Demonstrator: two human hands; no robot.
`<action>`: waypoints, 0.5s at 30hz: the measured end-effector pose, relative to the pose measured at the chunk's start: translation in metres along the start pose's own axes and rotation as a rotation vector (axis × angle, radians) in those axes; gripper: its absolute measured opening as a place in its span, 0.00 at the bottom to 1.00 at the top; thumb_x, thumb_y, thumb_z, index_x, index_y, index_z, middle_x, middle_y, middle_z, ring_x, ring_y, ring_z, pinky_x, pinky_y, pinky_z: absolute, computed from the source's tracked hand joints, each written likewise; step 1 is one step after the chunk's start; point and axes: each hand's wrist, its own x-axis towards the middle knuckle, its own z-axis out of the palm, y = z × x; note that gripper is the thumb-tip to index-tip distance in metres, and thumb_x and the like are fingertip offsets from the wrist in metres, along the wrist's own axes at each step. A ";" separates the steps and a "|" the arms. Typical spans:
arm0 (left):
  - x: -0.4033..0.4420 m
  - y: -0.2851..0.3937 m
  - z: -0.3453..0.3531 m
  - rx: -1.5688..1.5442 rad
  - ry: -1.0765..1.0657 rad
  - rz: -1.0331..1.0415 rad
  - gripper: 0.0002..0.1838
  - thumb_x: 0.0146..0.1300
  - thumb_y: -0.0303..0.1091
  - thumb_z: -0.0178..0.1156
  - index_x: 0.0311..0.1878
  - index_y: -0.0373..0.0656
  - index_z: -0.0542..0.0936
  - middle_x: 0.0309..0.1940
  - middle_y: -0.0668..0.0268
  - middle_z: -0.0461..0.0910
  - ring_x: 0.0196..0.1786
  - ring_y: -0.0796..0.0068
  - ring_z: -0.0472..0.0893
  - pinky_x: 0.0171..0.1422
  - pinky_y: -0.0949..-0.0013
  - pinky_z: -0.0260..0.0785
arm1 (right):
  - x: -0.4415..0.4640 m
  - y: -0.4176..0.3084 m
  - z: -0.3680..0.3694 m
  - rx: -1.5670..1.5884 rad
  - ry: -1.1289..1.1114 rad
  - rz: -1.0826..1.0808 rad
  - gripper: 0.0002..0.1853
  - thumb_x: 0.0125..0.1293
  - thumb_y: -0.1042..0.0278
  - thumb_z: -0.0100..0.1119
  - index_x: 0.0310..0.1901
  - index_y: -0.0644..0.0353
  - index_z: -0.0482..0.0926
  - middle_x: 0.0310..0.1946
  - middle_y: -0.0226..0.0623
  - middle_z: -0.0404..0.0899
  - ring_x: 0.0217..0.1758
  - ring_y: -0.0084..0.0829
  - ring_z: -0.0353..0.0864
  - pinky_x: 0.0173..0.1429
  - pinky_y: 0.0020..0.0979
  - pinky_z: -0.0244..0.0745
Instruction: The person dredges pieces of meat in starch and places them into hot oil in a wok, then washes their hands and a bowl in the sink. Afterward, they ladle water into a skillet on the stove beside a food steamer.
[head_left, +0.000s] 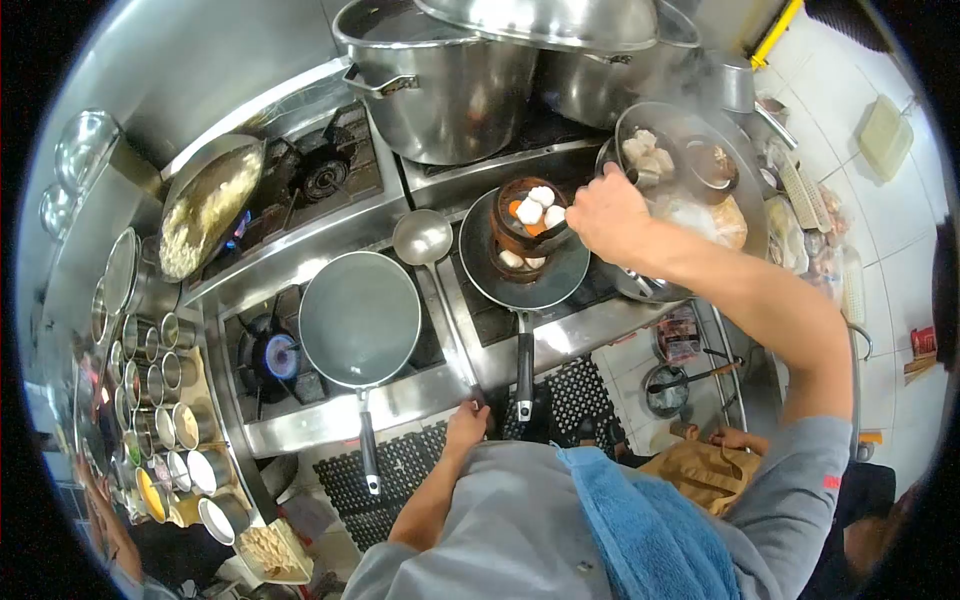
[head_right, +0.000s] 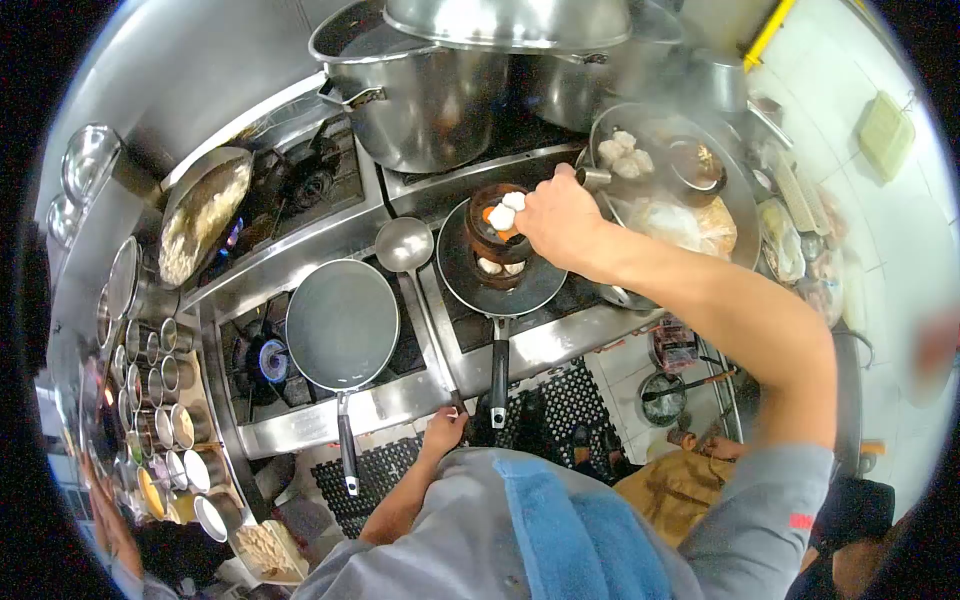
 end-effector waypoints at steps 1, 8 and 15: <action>-0.004 -0.002 -0.002 0.010 -0.001 0.001 0.22 0.58 0.49 0.60 0.41 0.37 0.79 0.35 0.49 0.82 0.43 0.50 0.81 0.49 0.57 0.72 | 0.006 -0.005 0.006 -0.002 -0.028 -0.015 0.07 0.54 0.67 0.55 0.27 0.52 0.83 0.27 0.36 0.82 0.36 0.33 0.82 0.49 0.40 0.68; -0.024 -0.030 -0.009 -0.048 0.016 0.106 0.22 0.58 0.49 0.60 0.42 0.36 0.79 0.37 0.51 0.82 0.44 0.52 0.81 0.50 0.58 0.72 | 0.026 -0.023 0.035 -0.070 -0.108 -0.096 0.08 0.59 0.65 0.53 0.32 0.48 0.83 0.27 0.28 0.82 0.33 0.29 0.82 0.45 0.40 0.65; -0.021 -0.043 -0.001 -0.062 0.006 0.117 0.21 0.58 0.46 0.60 0.43 0.35 0.79 0.38 0.50 0.82 0.44 0.53 0.81 0.51 0.59 0.72 | 0.023 -0.042 0.050 -0.057 0.014 -0.086 0.07 0.58 0.65 0.53 0.30 0.50 0.83 0.26 0.30 0.81 0.33 0.30 0.81 0.46 0.41 0.65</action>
